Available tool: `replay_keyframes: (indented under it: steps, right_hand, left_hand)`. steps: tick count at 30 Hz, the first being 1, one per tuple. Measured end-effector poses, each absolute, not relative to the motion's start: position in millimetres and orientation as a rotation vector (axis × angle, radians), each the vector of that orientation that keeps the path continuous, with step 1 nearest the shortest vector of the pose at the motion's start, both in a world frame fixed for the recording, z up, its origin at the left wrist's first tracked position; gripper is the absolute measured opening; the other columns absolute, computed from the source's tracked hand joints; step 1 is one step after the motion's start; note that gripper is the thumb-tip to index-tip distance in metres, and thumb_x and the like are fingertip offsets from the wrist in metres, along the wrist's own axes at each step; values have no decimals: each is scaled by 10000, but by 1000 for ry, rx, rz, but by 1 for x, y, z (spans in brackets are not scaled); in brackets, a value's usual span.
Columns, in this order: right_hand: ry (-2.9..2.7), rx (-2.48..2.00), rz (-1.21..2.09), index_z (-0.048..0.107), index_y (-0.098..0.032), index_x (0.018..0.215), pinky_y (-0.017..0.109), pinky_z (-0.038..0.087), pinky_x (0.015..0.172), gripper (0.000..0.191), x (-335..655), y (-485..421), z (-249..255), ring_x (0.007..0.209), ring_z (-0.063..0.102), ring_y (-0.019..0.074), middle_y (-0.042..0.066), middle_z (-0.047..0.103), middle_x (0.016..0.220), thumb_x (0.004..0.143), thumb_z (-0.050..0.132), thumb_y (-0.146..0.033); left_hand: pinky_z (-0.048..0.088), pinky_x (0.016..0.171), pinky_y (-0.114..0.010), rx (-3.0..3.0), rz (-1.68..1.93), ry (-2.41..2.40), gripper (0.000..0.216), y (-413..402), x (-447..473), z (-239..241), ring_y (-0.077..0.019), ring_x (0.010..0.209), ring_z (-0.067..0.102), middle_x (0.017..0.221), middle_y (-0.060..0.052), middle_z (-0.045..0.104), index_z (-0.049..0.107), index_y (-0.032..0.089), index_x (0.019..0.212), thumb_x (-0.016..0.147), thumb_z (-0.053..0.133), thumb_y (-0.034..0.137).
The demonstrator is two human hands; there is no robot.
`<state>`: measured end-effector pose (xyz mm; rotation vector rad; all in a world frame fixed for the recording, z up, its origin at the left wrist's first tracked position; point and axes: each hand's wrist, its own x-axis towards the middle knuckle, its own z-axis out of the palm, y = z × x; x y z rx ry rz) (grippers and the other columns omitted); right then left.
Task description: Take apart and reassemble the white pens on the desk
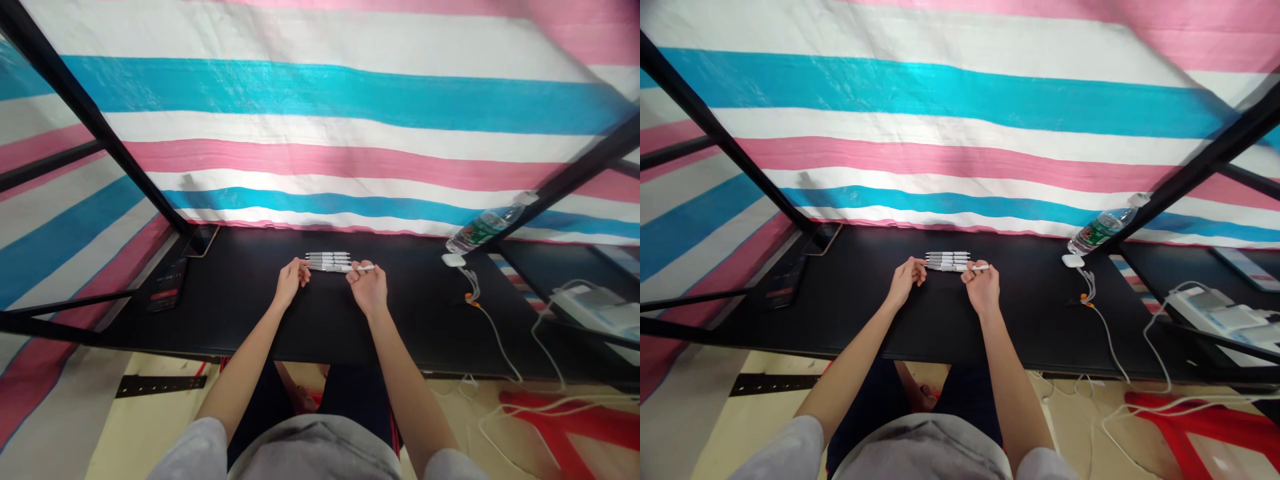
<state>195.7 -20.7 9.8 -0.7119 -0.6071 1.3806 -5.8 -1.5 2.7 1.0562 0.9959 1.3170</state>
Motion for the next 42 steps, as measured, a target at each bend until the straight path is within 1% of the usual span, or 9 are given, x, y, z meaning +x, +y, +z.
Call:
replay_keyframes:
  steps: [7, 15, 19, 22, 28, 34, 42]
  right_hand:
    - [-519, -672, 1396, 463, -245, 710, 308, 401, 539, 259, 195, -22, 12, 531, 400, 133, 6, 505, 722, 817, 481, -480]
    - [-609, -637, 1450, 487, -250, 746, 322, 409, 548, 320, 194, -26, 15, 524, 406, 144, 11, 513, 718, 877, 410, -531]
    - [-522, -605, 1467, 470, -241, 713, 305, 401, 542, 266, 195, -25, 15, 504, 374, 128, -6, 477, 692, 882, 419, -440]
    - [-478, -528, 1519, 472, -236, 718, 295, 398, 550, 232, 195, -26, 16, 510, 379, 122, -10, 467, 699, 883, 411, -388]
    - [-447, -530, 1543, 504, -241, 752, 310, 389, 553, 262, 195, -28, 18, 530, 395, 134, 6, 495, 736, 894, 351, -400]
    - [-478, -556, 1505, 451, -244, 712, 308, 377, 560, 224, 196, -26, 17, 514, 356, 135, -9, 454, 699, 877, 374, -374]
    - [-425, -567, 1548, 520, -242, 744, 317, 400, 558, 347, 196, -27, 17, 535, 406, 145, 26, 534, 752, 907, 279, -431]
  left_hand:
    - [363, 419, -226, 1068, 1308, 994, 507, -1, -6, 2, -107, 513, 518, 633, -32, 572, 663, 118, 845, 831, 538, 610]
    - [359, 418, -222, 1068, 1306, 998, 497, -1, -6, 1, -104, 509, 518, 631, -34, 575, 657, 118, 840, 839, 535, 600]
    - [364, 425, -219, 1077, 1306, 992, 494, -1, -6, 0, -102, 513, 518, 632, -30, 574, 655, 115, 856, 845, 528, 593]
    - [367, 431, -214, 1084, 1303, 996, 490, -1, -7, 0, -100, 518, 518, 639, -29, 576, 654, 115, 866, 851, 522, 586]
    - [364, 427, -216, 1081, 1304, 995, 484, -1, -6, 1, -101, 516, 518, 637, -29, 573, 657, 116, 860, 855, 518, 580]
    - [367, 426, -219, 1079, 1304, 991, 486, -1, -6, -1, -104, 519, 524, 642, -30, 575, 658, 115, 859, 854, 523, 581]
    - [345, 419, -207, 1131, 1300, 1034, 444, -1, -6, 1, -94, 520, 505, 652, -24, 572, 657, 129, 845, 847, 542, 559]
